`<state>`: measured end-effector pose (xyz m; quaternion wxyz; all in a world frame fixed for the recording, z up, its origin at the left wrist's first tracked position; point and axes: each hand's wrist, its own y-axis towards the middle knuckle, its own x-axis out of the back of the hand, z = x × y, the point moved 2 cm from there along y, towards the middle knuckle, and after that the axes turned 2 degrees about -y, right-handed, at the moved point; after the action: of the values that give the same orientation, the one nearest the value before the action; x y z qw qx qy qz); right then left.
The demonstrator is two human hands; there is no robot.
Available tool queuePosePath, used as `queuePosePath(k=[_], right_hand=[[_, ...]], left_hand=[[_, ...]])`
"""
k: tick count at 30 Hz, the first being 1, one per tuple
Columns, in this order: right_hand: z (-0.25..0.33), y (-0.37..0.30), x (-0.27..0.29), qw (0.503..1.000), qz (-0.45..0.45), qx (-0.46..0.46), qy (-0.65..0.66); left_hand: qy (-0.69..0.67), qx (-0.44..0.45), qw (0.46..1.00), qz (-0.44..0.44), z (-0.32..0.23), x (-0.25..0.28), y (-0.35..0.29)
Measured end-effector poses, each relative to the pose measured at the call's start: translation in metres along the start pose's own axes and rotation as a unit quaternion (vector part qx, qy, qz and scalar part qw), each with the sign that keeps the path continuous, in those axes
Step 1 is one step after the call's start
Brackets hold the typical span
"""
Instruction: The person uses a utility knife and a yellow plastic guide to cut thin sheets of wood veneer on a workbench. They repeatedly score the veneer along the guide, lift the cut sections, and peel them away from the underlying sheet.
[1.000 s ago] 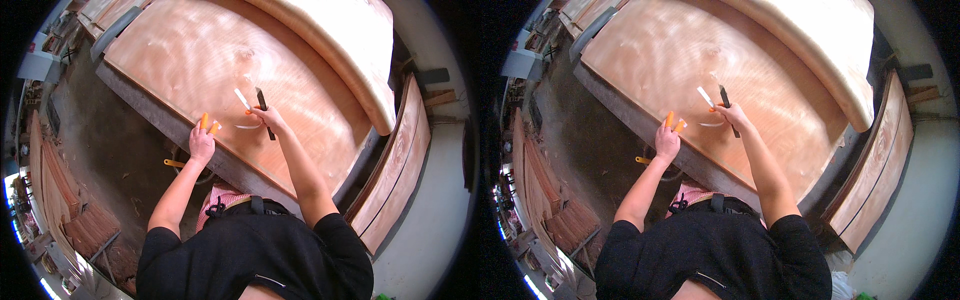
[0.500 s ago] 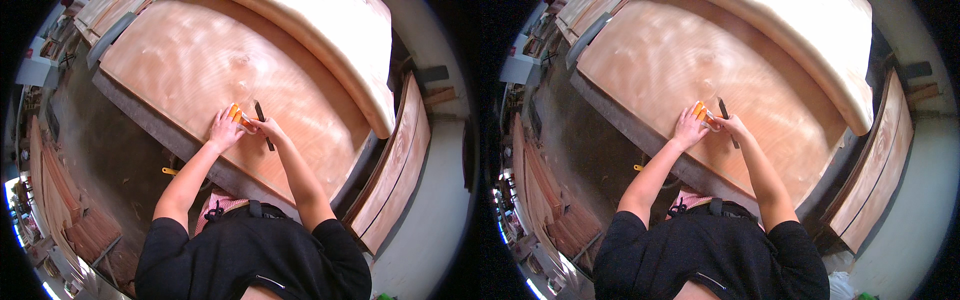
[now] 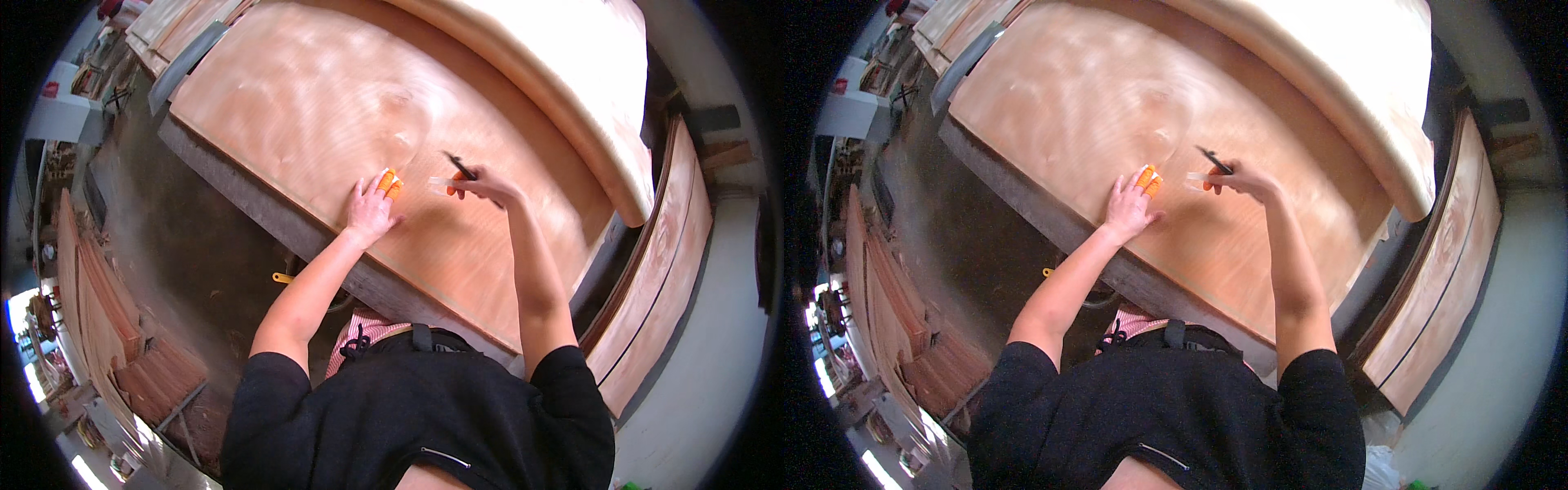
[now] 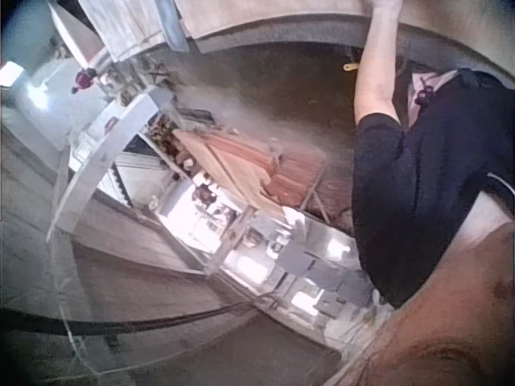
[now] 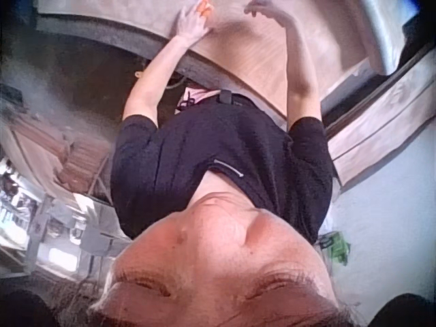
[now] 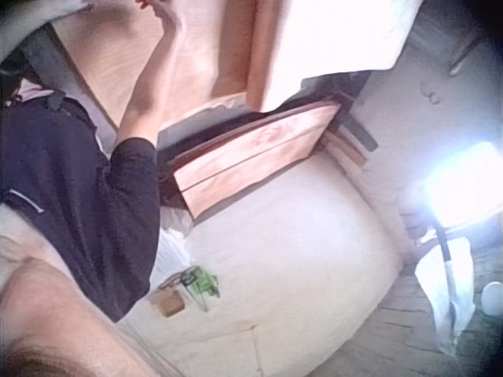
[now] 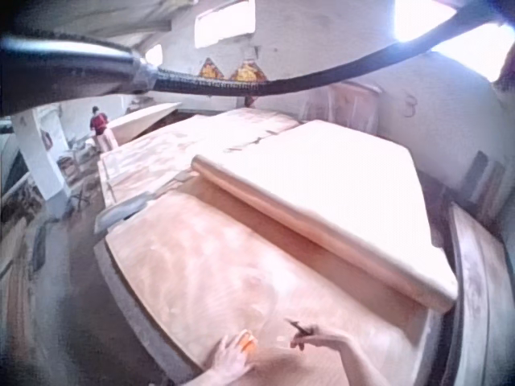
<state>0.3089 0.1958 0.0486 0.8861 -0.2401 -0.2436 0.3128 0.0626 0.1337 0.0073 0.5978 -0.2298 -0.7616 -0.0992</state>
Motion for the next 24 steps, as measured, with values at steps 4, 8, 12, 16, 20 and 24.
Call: queuePosePath(k=[4,8,12,16,20,24], right_hand=[[-0.045,-0.058,-0.027,0.918,-0.032,0.061,0.39],[-0.09,-0.121,-0.078,0.8,-0.038,0.161,0.577],[-0.109,-0.176,-0.119,0.772,-0.106,0.143,0.61],[-0.113,-0.2,-0.154,0.744,-0.143,0.136,0.638],[-0.097,-0.201,-0.183,0.75,-0.156,0.1,0.635],[-0.082,-0.2,-0.214,0.832,-0.181,0.021,0.524]], left_hand=[[-0.013,0.047,0.995,-0.082,0.028,-0.008,-0.002],[-0.007,0.068,0.987,-0.146,0.059,-0.015,-0.019],[0.022,0.088,0.973,-0.214,0.094,-0.024,-0.034],[0.021,0.079,0.961,-0.265,0.109,-0.024,-0.044],[0.007,0.107,0.953,-0.283,0.101,-0.02,-0.066],[-0.125,-0.015,0.944,-0.306,0.046,0.002,-0.108]])
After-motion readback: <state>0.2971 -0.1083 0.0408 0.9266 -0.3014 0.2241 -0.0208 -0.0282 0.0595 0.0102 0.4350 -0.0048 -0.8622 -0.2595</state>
